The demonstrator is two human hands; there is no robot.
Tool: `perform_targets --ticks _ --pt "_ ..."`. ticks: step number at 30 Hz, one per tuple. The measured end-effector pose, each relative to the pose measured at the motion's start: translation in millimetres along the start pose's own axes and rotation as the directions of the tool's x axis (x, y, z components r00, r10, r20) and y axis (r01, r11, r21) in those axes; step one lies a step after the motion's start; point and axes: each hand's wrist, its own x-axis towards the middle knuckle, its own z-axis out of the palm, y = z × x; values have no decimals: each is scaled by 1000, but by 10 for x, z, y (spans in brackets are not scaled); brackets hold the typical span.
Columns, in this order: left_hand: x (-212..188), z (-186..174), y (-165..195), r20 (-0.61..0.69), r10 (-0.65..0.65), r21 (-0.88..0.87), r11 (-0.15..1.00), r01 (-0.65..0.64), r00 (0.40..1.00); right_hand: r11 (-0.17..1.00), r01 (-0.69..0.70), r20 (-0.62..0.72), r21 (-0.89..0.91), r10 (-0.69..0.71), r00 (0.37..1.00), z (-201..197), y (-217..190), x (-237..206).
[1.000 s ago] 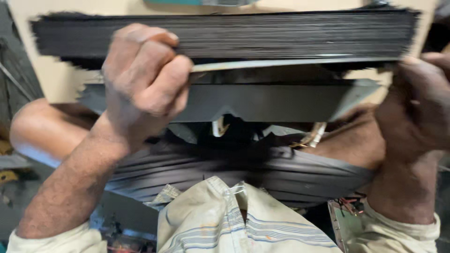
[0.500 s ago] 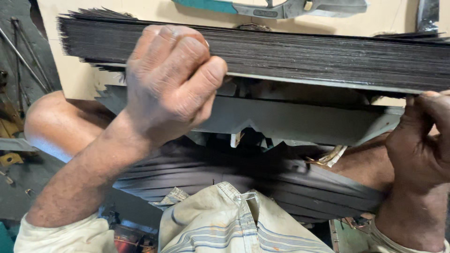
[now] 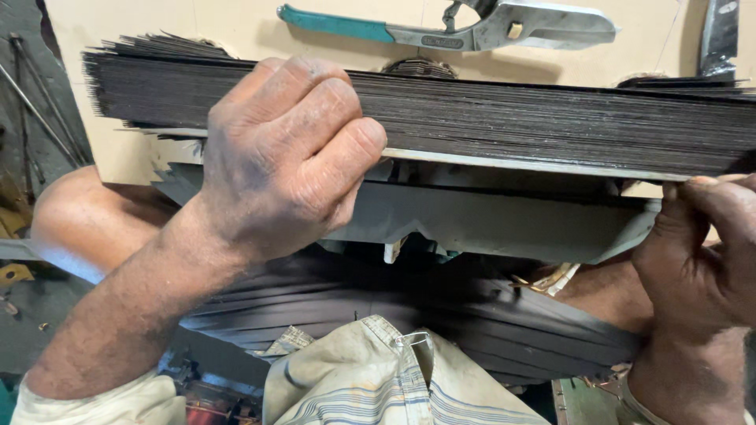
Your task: The person sits on the workshop floor with a board across their lap holding a stack of thin dark metal laminations. They align the sheets by hand, tap the stack square with a mallet, then pick up and reposition loose metal pieces from the floor.
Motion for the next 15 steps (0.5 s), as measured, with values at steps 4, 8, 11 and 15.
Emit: perform_targets --ticks 4,8,11,15 --pt "6 48 20 -41 13 10 1000 -12 999 1000 -10 2 9 10 1000 14 -52 -12" --pt "-7 77 25 -86 44 5 999 -43 995 999 -50 7 19 50 999 24 -87 -22" --pt "-13 94 18 -95 61 24 998 -59 994 998 -59 9 10 59 998 26 -97 -19" --pt "-42 145 1 -125 86 75 994 -77 988 998 -70 16 -7 70 997 25 -100 -14"
